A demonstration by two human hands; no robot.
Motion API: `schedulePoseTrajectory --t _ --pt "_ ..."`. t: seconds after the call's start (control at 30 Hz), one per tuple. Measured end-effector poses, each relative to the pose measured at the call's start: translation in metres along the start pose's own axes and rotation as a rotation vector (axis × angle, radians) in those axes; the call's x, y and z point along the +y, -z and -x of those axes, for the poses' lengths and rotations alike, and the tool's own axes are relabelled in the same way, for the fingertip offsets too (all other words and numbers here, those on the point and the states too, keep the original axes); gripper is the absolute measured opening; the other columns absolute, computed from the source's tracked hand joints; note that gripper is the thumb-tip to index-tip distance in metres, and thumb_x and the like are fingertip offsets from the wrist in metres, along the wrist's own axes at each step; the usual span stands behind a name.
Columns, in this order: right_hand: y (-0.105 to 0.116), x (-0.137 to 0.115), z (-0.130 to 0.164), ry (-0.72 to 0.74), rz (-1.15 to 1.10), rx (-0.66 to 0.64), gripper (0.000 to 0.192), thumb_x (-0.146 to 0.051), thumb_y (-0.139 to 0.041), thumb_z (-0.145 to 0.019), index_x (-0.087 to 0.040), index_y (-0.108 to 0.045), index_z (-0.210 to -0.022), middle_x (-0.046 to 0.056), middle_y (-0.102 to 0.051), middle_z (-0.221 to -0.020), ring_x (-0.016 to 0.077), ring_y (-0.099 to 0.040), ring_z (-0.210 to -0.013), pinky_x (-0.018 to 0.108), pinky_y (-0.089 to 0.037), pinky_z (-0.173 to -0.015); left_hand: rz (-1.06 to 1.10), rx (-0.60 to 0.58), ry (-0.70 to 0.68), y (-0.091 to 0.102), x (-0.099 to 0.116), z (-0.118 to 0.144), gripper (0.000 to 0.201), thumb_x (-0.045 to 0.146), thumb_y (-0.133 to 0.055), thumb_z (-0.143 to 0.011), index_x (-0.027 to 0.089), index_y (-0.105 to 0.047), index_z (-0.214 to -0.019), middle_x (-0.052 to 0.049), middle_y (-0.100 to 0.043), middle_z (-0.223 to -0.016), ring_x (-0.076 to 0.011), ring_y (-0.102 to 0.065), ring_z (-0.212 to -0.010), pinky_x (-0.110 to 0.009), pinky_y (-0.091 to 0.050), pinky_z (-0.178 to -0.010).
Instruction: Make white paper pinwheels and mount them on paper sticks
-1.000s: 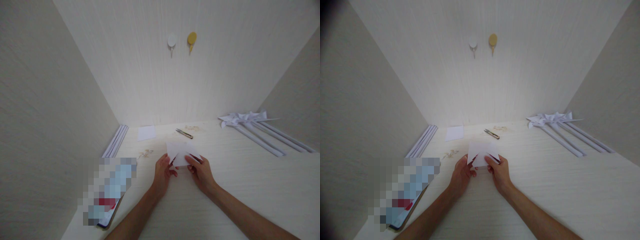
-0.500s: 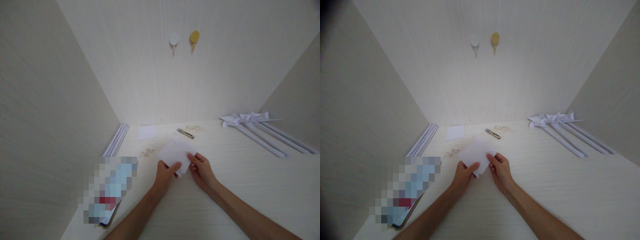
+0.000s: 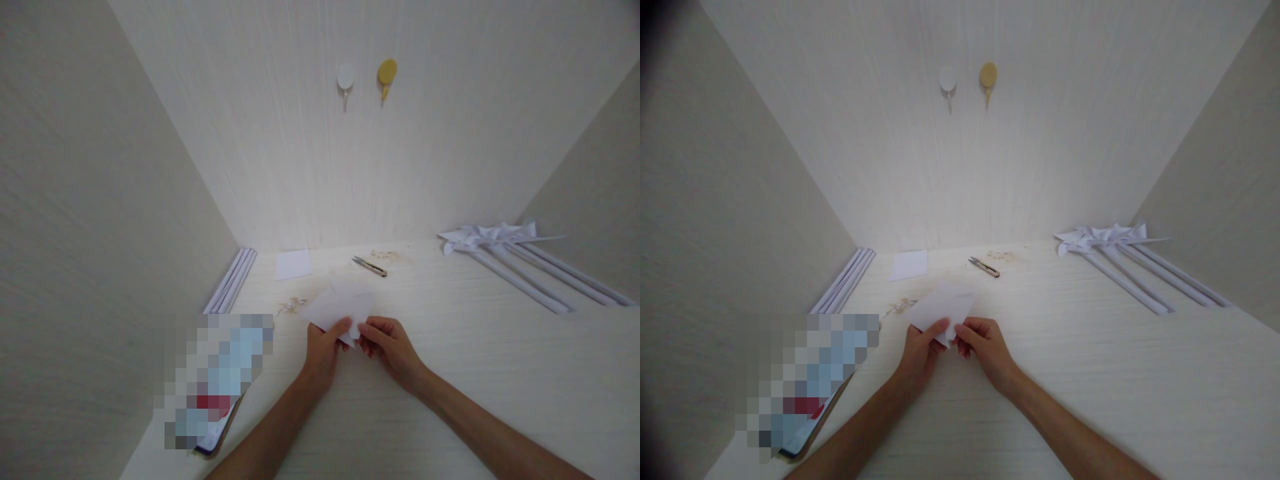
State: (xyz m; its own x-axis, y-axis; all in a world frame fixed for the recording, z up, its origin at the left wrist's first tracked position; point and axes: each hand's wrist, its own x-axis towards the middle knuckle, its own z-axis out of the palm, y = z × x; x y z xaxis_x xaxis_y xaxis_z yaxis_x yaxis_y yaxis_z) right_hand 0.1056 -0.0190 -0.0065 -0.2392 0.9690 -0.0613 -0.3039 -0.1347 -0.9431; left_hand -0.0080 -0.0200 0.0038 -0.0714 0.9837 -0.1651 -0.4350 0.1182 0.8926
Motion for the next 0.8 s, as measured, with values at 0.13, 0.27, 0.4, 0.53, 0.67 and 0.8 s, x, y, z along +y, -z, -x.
schedulePoseTrajectory --t 0.13,0.27,0.4,0.53,0.67,0.8 --pt "0.0009 0.0012 -0.0004 -0.006 0.047 0.002 0.024 -0.034 -0.065 -0.061 -0.013 -0.06 -0.05 -0.002 -0.051 -0.042 0.0058 -0.04 -0.039 0.02 -0.027 -0.041 -0.011 -0.007 0.008 0.0013 -0.0014 -0.0001 0.018 0.027 -0.067 -0.053 0.012 -0.057 -0.057 0.001 -0.055 -0.043 -0.0086 -0.045 -0.037 -0.021 -0.029 -0.037" --pt "-0.0005 -0.0003 -0.0005 -0.008 0.056 -0.01 0.022 -0.033 -0.066 -0.059 -0.014 -0.061 -0.051 -0.002 -0.054 -0.045 0.0059 -0.04 -0.04 0.02 -0.029 -0.041 -0.012 -0.002 0.015 0.0015 -0.0017 -0.0008 0.017 0.026 -0.067 -0.052 0.012 -0.057 -0.054 0.002 -0.053 -0.041 -0.008 -0.043 -0.036 -0.02 -0.027 -0.036" --pt "-0.0015 -0.0015 -0.0001 -0.002 0.085 -0.001 0.022 -0.033 -0.067 -0.057 -0.014 -0.061 -0.05 -0.002 -0.054 -0.044 0.0062 -0.041 -0.04 0.021 -0.03 -0.042 -0.011 0.008 0.017 0.0012 -0.0012 -0.0012 0.018 0.026 -0.068 -0.05 0.012 -0.056 -0.053 0.002 -0.053 -0.041 -0.0079 -0.043 -0.035 -0.021 -0.027 -0.035" --pt "-0.0014 -0.0009 0.0004 -0.005 0.101 0.007 0.022 -0.035 -0.068 -0.055 -0.015 -0.062 -0.05 -0.002 -0.054 -0.043 0.0065 -0.041 -0.04 0.021 -0.032 -0.042 -0.028 -0.011 0.027 0.0005 -0.0003 -0.0007 0.019 0.028 -0.067 -0.05 0.012 -0.056 -0.05 0.001 -0.052 -0.04 -0.0083 -0.043 -0.035 -0.021 -0.027 -0.035" --pt "-0.0014 -0.002 0.0011 -0.012 0.097 0.014 0.021 -0.034 -0.069 -0.053 -0.015 -0.062 -0.049 -0.002 -0.054 -0.043 0.0067 -0.041 -0.04 0.021 -0.032 -0.043 -0.007 0.004 0.039 -0.0006 0.0007 -0.0001 0.018 0.026 -0.068 -0.048 0.013 -0.056 -0.05 0.002 -0.052 -0.04 -0.0081 -0.043 -0.034 -0.021 -0.028 -0.035" --pt "-0.0023 -0.0042 0.0012 -0.027 0.098 0.025 0.021 -0.033 -0.07 -0.051 -0.015 -0.062 -0.048 -0.002 -0.053 -0.042 0.0066 -0.04 -0.04 0.021 -0.031 -0.042 0.005 0.006 0.047 -0.0003 0.0007 -0.0002 0.019 0.026 -0.069 -0.047 0.013 -0.056 -0.051 0.002 -0.053 -0.041 -0.008 -0.043 -0.034 -0.021 -0.027 -0.035"
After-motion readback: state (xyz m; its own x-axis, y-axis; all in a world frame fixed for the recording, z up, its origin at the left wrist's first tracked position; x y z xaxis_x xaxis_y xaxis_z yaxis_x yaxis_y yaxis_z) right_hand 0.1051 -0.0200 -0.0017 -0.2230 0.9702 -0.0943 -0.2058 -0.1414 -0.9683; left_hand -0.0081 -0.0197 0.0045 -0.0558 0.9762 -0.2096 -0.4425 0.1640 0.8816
